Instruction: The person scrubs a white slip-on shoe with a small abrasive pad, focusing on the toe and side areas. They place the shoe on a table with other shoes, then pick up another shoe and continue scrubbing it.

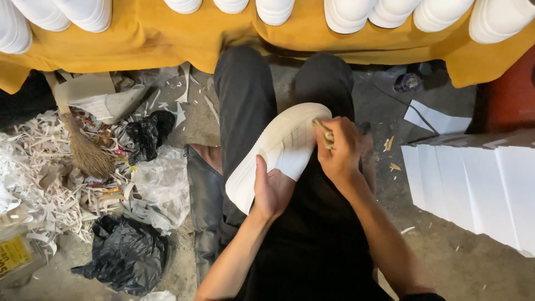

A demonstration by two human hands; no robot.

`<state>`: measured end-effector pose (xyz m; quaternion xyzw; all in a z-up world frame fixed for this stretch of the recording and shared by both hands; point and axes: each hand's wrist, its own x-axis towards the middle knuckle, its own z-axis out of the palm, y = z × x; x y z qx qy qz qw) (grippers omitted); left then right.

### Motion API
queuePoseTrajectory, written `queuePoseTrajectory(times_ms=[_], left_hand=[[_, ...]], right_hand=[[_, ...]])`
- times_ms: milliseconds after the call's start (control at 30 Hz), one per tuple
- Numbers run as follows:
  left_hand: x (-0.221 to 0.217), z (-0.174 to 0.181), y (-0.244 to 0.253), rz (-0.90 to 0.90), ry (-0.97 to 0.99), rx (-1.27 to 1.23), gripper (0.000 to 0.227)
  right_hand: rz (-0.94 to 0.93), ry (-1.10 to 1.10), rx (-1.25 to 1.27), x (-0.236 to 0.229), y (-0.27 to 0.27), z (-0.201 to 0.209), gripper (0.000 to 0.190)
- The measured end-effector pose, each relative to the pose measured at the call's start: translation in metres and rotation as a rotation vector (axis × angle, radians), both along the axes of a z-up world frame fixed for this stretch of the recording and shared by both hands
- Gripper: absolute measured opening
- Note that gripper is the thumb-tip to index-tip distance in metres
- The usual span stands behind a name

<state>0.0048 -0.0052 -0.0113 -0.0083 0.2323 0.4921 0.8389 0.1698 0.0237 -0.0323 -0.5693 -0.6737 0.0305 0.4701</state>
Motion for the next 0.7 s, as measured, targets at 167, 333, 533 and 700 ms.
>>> queuePoseTrajectory(times_ms=[167, 333, 533, 700], left_hand=[[-0.004, -0.013, 0.001, 0.016, -0.077, -0.019, 0.105], [-0.001, 0.004, -0.008, 0.048, -0.019, 0.076, 0.101], [-0.001, -0.014, -0.027, -0.850, 1.082, 0.273, 0.063], [0.004, -0.021, -0.030, -0.432, 0.733, 0.719, 0.016]], right_hand=[[0.117, -0.106, -0.030, -0.023, -0.028, -0.010, 0.016], [-0.169, 0.130, -0.128, 0.071, 0.012, -0.008, 0.011], [-0.070, 0.233, -0.279, 0.030, -0.025, 0.049, 0.012], [0.471, -0.186, -0.218, -0.027, -0.031, 0.074, 0.007]])
